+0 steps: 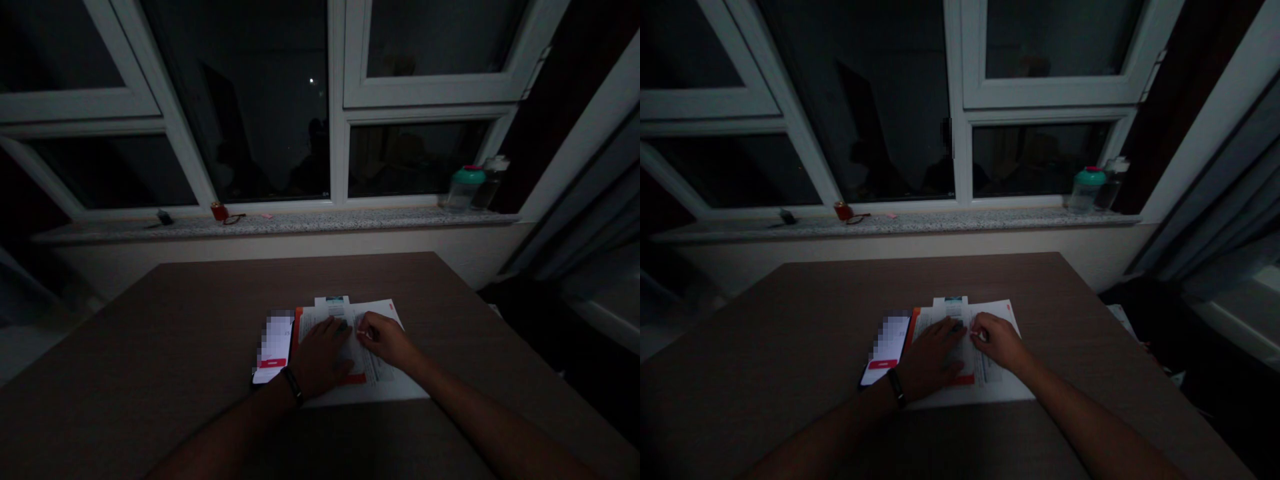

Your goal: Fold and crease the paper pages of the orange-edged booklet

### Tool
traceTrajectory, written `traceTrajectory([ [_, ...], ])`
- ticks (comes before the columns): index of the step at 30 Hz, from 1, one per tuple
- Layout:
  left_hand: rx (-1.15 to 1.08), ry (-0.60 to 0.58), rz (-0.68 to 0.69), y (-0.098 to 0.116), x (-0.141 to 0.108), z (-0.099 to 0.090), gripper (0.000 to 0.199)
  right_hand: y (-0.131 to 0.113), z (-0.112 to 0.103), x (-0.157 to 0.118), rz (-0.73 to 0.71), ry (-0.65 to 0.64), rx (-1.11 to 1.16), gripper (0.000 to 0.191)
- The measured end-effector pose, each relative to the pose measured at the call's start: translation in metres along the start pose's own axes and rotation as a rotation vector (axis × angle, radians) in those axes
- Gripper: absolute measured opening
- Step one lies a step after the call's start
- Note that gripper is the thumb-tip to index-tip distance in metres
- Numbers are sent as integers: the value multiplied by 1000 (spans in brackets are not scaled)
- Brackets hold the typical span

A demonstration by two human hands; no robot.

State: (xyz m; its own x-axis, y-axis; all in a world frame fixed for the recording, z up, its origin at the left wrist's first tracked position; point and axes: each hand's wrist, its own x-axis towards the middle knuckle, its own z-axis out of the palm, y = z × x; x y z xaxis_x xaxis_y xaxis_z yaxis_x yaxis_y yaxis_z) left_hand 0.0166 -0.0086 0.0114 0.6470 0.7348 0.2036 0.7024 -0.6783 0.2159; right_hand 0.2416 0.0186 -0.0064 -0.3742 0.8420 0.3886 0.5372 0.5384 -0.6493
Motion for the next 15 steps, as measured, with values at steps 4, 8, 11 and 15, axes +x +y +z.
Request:
traceTrajectory([
  [4,-4,-5,-8,-1,-1,1,65,3,-1,3,-10,-60,61,10],
  [8,0,1,-14,1,-1,-1,62,-6,-7,-3,-113,-242,145,10],
  [11,1,22,-2,0,0,-1,60,-14,-11,-8,-186,-319,171,11],
  [15,-8,36,7,-1,0,1,65,-10,-7,-6,-157,-225,122,13],
])
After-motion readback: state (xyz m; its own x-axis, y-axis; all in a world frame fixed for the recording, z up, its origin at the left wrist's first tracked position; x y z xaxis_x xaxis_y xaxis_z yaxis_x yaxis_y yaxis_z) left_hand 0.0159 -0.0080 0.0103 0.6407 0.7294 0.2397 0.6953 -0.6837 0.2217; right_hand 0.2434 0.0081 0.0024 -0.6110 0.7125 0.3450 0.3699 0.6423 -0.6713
